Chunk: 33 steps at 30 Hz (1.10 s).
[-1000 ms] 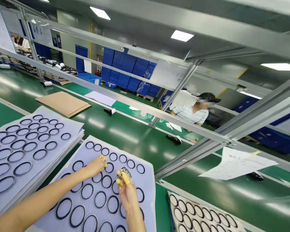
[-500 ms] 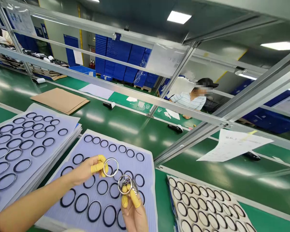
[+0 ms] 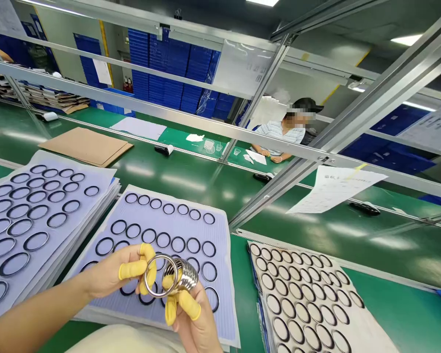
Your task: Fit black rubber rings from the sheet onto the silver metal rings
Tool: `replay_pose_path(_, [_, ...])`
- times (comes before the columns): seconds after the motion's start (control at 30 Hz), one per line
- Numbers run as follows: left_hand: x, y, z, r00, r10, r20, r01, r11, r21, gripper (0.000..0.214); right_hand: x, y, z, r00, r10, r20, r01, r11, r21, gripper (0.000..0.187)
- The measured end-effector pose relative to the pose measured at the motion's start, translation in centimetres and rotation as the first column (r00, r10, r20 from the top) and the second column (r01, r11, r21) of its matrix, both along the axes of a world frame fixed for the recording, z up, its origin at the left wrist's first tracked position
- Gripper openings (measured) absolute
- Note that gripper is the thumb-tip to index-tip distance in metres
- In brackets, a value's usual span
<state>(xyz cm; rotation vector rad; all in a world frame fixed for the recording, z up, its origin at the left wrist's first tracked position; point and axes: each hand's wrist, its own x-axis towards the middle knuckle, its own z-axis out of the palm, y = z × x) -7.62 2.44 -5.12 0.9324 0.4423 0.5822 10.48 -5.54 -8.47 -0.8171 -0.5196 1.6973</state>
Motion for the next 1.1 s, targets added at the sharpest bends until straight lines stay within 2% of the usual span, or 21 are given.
replay_pose_path(0.07, [0.0,-0.2,-0.6,0.995,0.021,-0.099,-0.012,0.996,0.087,0.037,-0.3,-0.2,0.3,0.998,0.036,0.054,-0.038,0.999,0.027,0.036])
replay_pose_path(0.13, [-0.2,-0.4,-1.1,0.972,0.101,-0.214,-0.046,0.968,0.248,0.024,-0.8,-0.3,0.5,0.991,0.042,0.131,-0.048,0.998,0.042,0.039])
replay_pose_path(0.2, [-0.6,-0.5,-1.3,0.926,0.23,-0.299,-0.07,0.883,0.464,0.012,-1.3,-0.3,0.3,0.976,0.039,0.213,-0.05,0.998,0.047,0.041])
replay_pose_path(0.27, [-1.2,-0.4,-1.0,0.893,0.293,-0.341,-0.019,0.783,0.622,0.032,-1.8,-0.4,0.0,0.956,0.077,0.284,-0.096,0.994,0.056,0.041])
replay_pose_path(0.3, [-1.5,-0.3,-0.7,0.895,0.265,-0.36,0.044,0.749,0.661,0.045,-1.9,-0.4,-0.2,0.942,0.118,0.315,-0.147,0.987,0.07,0.041])
replay_pose_path(0.37, [-1.9,0.1,-0.2,0.912,0.135,-0.387,0.198,0.682,0.704,0.063,-2.0,-0.4,-0.4,0.894,0.212,0.395,-0.28,0.952,0.121,0.039])
replay_pose_path(0.43, [-2.1,0.4,0.2,0.919,0.026,-0.394,0.301,0.602,0.74,0.071,-2.0,-0.4,-0.3,0.827,0.244,0.506,-0.373,0.912,0.17,0.034])
replay_pose_path(0.47, [-2.1,0.5,0.3,0.918,0.011,-0.397,0.319,0.573,0.755,0.072,-1.9,-0.4,-0.3,0.791,0.242,0.561,-0.402,0.898,0.18,0.031])
replay_pose_path(0.53, [-2.0,0.7,0.3,0.915,0.062,-0.398,0.302,0.548,0.78,0.066,-1.7,-0.4,-0.4,0.737,0.223,0.638,-0.429,0.884,0.187,0.029])
replay_pose_path(0.6, [-1.8,0.6,0.3,0.911,0.151,-0.384,0.257,0.52,0.814,0.046,-1.7,-0.4,-0.8,0.733,0.195,0.651,-0.418,0.885,0.205,0.032])
replay_pose_path(0.63, [-1.8,0.5,0.3,0.91,0.194,-0.366,0.232,0.493,0.839,0.035,-1.7,-0.4,-1.1,0.757,0.17,0.631,-0.387,0.895,0.223,0.035])
replay_pose_path(0.7, [-1.7,0.2,0.5,0.91,0.273,-0.311,0.177,0.422,0.889,0.02,-1.8,-0.5,-1.7,0.838,0.092,0.538,-0.269,0.928,0.259,0.044])
replay_pose_path(0.8, [-1.7,-0.2,1.3,0.911,0.35,-0.218,0.096,0.336,0.937,0.017,-1.6,-0.6,-1.8,0.914,-0.057,0.401,-0.067,0.955,0.288,0.05])
replay_pose_path(0.87, [-1.7,-0.4,2.1,0.923,0.345,-0.171,0.057,0.317,0.947,0.016,-1.1,-0.6,-1.5,0.913,-0.141,0.383,0.021,0.954,0.3,0.047])
replay_pose_path(0.93, [-1.6,-0.4,2.8,0.937,0.305,-0.173,0.071,0.318,0.945,0.017,-0.5,-0.6,-1.2,0.896,-0.14,0.422,0.017,0.96,0.281,0.05])
replay_pose_path(1.03, [-1.2,-0.3,3.5,0.941,0.236,-0.243,0.158,0.329,0.931,0.022,0.3,-0.9,-0.8,0.843,0.025,0.538,-0.171,0.959,0.224,0.054])
replay_pose_path(1.1, [-0.8,-0.2,3.7,0.93,0.218,-0.297,0.217,0.329,0.919,0.024,0.4,-1.1,-0.5,0.783,0.144,0.605,-0.323,0.926,0.197,0.045])
